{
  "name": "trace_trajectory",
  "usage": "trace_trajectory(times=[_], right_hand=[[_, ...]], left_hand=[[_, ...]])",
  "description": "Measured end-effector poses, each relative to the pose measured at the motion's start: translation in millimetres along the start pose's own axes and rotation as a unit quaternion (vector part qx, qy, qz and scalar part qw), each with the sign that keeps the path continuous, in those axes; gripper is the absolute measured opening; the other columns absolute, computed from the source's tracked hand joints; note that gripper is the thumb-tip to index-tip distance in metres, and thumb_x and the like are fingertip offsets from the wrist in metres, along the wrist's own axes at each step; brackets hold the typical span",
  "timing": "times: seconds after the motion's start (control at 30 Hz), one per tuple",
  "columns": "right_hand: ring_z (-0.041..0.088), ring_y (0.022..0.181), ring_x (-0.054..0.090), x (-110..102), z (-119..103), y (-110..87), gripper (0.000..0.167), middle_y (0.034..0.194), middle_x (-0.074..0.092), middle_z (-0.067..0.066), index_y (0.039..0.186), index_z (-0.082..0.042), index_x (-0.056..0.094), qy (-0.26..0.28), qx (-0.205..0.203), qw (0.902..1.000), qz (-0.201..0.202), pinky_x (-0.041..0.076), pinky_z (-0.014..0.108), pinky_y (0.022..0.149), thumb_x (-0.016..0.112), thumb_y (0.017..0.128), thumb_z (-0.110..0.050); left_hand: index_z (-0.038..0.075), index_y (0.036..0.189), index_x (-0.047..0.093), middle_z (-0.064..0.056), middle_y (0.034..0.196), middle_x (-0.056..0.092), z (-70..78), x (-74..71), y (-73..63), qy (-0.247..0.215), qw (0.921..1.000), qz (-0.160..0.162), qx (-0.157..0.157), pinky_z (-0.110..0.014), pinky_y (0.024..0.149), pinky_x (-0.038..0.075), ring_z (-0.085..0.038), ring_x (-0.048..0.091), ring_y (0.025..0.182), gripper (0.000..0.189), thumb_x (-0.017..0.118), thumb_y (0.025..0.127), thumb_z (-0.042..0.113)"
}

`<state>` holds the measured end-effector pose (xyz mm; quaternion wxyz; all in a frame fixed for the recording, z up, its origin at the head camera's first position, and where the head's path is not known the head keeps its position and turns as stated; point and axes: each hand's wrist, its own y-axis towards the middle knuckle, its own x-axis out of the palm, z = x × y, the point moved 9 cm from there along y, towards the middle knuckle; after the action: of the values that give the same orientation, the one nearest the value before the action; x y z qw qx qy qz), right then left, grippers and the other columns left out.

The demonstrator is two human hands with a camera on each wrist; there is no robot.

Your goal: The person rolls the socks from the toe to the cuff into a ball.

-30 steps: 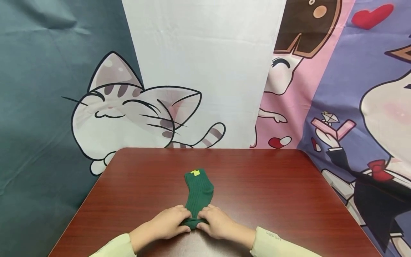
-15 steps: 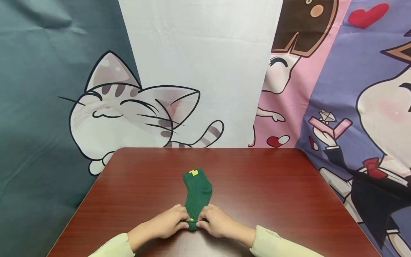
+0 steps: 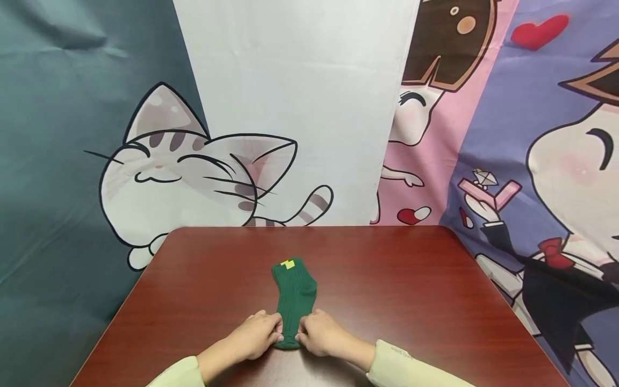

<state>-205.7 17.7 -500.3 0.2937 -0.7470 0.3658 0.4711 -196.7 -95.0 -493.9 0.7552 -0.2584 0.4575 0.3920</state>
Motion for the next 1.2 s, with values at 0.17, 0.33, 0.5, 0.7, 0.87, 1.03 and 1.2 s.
trace_trajectory(times=[0.17,0.33,0.5,0.7,0.87,1.03,1.2], right_hand=[[0.006,0.069,0.043,-3.9,-5.3,-1.2,0.025,0.071,0.05,-0.015,0.081,-0.025,0.055,-0.022,-0.016,0.999,0.036,0.039,0.024,0.066,0.079,0.087,-0.021],[0.001,0.071,0.049,-7.5,-13.9,-5.3,0.019,0.077,0.055,-0.016,0.084,-0.025,0.066,-0.043,-0.074,0.9941,0.067,0.044,0.02,0.068,0.08,0.084,-0.011],[0.001,0.077,0.063,-8.4,-17.6,-14.1,0.023,0.086,0.068,-0.013,0.093,-0.023,0.076,-0.074,-0.112,0.9859,0.1,0.051,0.017,0.066,0.079,0.082,-0.003],[0.0,0.078,0.062,-8.3,-21.8,-20.9,0.019,0.087,0.067,-0.014,0.097,-0.025,0.081,-0.12,-0.13,0.9798,0.093,0.051,0.015,0.065,0.081,0.083,-0.012],[-0.001,0.076,0.049,-1.1,-22.9,-18.1,0.02,0.085,0.057,-0.015,0.097,-0.023,0.077,-0.134,-0.129,0.9814,0.049,0.044,0.015,0.065,0.085,0.081,-0.032],[0.002,0.074,0.047,0.6,-24.6,-10.4,0.025,0.081,0.055,-0.013,0.087,-0.021,0.071,-0.139,-0.116,0.9825,0.042,0.043,0.016,0.064,0.088,0.076,-0.035],[0.002,0.074,0.051,0.2,-24.2,-5.5,0.02,0.079,0.057,-0.012,0.084,-0.021,0.07,-0.143,-0.109,0.983,0.039,0.044,0.017,0.063,0.088,0.078,-0.028]], left_hand=[[0.023,0.086,0.054,0.016,0.076,0.051,4.8,-2.5,0.4,0.066,0.9967,0.046,0.011,-0.026,0.062,0.036,-0.008,0.038,0.072,0.024,0.077,0.087,0.029],[0.025,0.092,0.068,0.014,0.087,0.064,18.5,-1.5,-4.0,0.16,0.9813,0.084,0.065,-0.027,0.065,0.046,-0.008,0.049,0.079,0.013,0.079,0.085,0.026],[0.023,0.09,0.068,0.013,0.083,0.064,30.4,-0.2,-9.4,0.192,0.9694,0.108,0.108,-0.028,0.065,0.05,-0.006,0.048,0.074,0.013,0.079,0.086,0.015],[0.02,0.081,0.067,0.011,0.078,0.061,39.7,4.9,-12.0,0.236,0.9567,0.086,0.148,-0.021,0.062,0.043,-0.006,0.042,0.073,0.013,0.075,0.089,0.014],[0.018,0.087,0.066,0.009,0.084,0.059,38.2,8.5,-12.3,0.236,0.9576,0.046,0.159,-0.022,0.067,0.046,-0.006,0.049,0.078,0.014,0.076,0.091,0.028],[0.015,0.089,0.066,0.007,0.084,0.058,36.9,9.8,-9.4,0.252,0.9523,0.057,0.162,-0.023,0.069,0.047,-0.007,0.05,0.078,0.02,0.079,0.088,0.03],[0.014,0.086,0.065,0.007,0.081,0.056,36.5,9.7,-7.2,0.231,0.9561,0.068,0.167,-0.024,0.07,0.048,-0.008,0.05,0.078,0.013,0.075,0.091,0.021]])
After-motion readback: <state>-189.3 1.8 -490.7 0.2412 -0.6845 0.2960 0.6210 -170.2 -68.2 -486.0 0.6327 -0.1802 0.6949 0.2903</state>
